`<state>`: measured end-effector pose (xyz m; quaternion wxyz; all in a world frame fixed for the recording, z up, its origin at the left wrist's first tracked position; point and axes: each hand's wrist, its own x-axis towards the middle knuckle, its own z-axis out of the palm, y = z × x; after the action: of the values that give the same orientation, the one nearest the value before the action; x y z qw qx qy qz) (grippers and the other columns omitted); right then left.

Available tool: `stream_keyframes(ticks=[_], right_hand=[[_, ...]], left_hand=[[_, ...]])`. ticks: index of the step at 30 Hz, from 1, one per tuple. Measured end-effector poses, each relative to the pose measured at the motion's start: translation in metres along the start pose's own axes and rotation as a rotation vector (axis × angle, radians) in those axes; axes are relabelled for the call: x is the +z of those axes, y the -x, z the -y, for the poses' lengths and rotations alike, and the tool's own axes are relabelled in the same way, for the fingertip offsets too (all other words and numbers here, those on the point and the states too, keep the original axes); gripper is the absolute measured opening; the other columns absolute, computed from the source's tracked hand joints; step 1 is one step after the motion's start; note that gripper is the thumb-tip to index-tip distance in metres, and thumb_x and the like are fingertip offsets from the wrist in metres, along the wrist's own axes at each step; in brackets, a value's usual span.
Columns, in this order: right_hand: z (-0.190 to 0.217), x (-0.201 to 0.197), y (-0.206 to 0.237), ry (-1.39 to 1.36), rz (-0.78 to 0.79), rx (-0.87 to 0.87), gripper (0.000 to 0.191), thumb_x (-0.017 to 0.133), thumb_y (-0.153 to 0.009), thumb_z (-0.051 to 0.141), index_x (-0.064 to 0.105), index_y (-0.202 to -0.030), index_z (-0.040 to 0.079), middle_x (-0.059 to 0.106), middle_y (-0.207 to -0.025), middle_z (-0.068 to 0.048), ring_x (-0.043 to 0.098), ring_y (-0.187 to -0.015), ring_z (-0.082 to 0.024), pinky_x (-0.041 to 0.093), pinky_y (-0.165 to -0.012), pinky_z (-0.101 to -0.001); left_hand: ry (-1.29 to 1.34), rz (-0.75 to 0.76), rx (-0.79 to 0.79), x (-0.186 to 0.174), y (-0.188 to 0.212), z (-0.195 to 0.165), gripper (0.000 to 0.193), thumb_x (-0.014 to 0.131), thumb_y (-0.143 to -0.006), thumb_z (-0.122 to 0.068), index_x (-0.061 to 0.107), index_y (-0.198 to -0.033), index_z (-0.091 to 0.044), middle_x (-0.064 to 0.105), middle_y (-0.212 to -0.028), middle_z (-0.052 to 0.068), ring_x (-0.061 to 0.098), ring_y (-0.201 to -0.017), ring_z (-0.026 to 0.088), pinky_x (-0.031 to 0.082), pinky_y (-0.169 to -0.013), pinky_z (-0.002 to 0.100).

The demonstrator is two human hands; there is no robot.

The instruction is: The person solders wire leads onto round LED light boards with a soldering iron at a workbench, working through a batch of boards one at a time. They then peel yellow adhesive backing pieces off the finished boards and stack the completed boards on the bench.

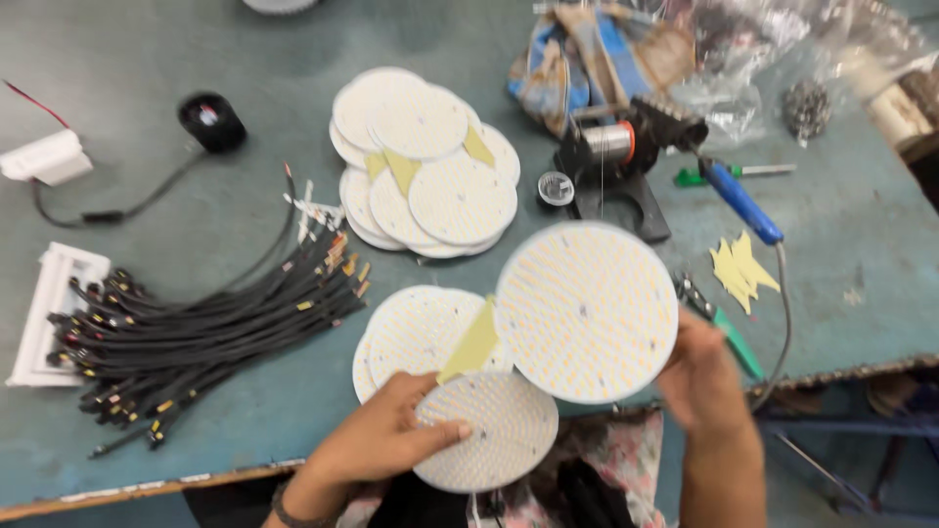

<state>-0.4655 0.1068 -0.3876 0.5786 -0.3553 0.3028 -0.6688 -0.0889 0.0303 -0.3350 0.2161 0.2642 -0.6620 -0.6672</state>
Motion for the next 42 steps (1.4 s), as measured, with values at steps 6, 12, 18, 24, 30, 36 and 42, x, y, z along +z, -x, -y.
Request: stream_keyframes(ticks=[6, 12, 18, 24, 30, 36, 42], right_hand=[[-0.013, 0.082, -0.018, 0.324, -0.370, 0.026, 0.060, 0.083, -0.078, 0.018, 0.061, -0.126, -0.011, 0.075, -0.114, -0.020, 0.074, -0.098, -0.028, 0.059, -0.086, -0.0406], [-0.021, 0.125, 0.008, 1.107, -0.594, -0.347, 0.045, 0.077, -0.081, 0.016, 0.066, -0.119, -0.006, 0.077, -0.105, -0.016, 0.074, -0.091, -0.023, 0.057, -0.084, -0.0346], [-0.033, 0.146, 0.024, 1.024, -0.330, -0.684, 0.038, 0.070, -0.095, 0.021, 0.064, -0.124, -0.003, 0.074, -0.118, -0.014, 0.075, -0.103, -0.019, 0.057, -0.097, -0.0311], [-0.015, 0.103, -0.057, 0.053, -0.043, 0.088, 0.069, 0.075, -0.085, 0.018, 0.047, -0.143, -0.006, 0.065, -0.133, -0.020, 0.068, -0.116, -0.028, 0.055, -0.099, -0.0454], [-0.064, 0.123, -0.077, -0.134, -0.138, 0.389, 0.060, 0.073, -0.087, 0.018, 0.053, -0.139, -0.003, 0.067, -0.128, -0.018, 0.068, -0.113, -0.027, 0.056, -0.097, -0.0446], [0.013, 0.140, -0.032, 1.009, -0.143, -0.656, 0.036, 0.080, -0.087, 0.007, 0.066, -0.120, -0.001, 0.075, -0.103, -0.012, 0.072, -0.088, -0.016, 0.059, -0.082, -0.0269], [0.006, 0.155, -0.062, 1.155, -0.285, -0.799, 0.041, 0.078, -0.092, 0.003, 0.061, -0.129, -0.004, 0.069, -0.116, -0.013, 0.068, -0.103, -0.017, 0.055, -0.094, -0.0279]], left_hand=[[-0.029, -0.038, 0.213, 0.011, -0.011, 0.012, 0.042, 0.060, -0.103, -0.023, 0.060, -0.136, 0.003, 0.075, -0.117, 0.010, 0.067, -0.109, 0.015, 0.051, -0.096, 0.031], [-0.294, -0.428, -0.095, 0.036, -0.019, 0.030, 0.035, 0.055, -0.100, -0.031, 0.070, -0.111, -0.001, 0.063, -0.058, 0.016, 0.062, -0.051, 0.026, 0.044, -0.053, 0.042], [-0.319, -0.536, 0.250, 0.051, -0.016, 0.033, 0.038, 0.053, -0.104, -0.030, 0.067, -0.111, 0.005, 0.063, -0.058, 0.014, 0.064, -0.050, 0.022, 0.045, -0.048, 0.037], [0.393, -0.162, 0.181, 0.030, -0.011, 0.038, 0.044, 0.055, -0.112, -0.029, 0.067, -0.125, 0.011, 0.069, -0.101, 0.008, 0.061, -0.091, 0.010, 0.050, -0.080, 0.030], [0.931, -0.152, 0.191, 0.025, -0.022, 0.028, 0.045, 0.058, -0.101, -0.030, 0.060, -0.129, 0.006, 0.073, -0.108, 0.012, 0.072, -0.094, 0.018, 0.058, -0.084, 0.034], [-0.203, -0.349, -0.042, 0.003, 0.005, 0.012, 0.041, 0.056, -0.105, -0.035, 0.072, -0.101, 0.002, 0.049, -0.061, 0.002, 0.045, -0.058, 0.009, 0.037, -0.053, 0.028], [0.181, -0.296, 0.111, -0.009, 0.010, 0.023, 0.035, 0.059, -0.104, -0.030, 0.070, -0.107, 0.004, 0.055, -0.071, -0.006, 0.047, -0.064, 0.005, 0.040, -0.054, 0.025]])
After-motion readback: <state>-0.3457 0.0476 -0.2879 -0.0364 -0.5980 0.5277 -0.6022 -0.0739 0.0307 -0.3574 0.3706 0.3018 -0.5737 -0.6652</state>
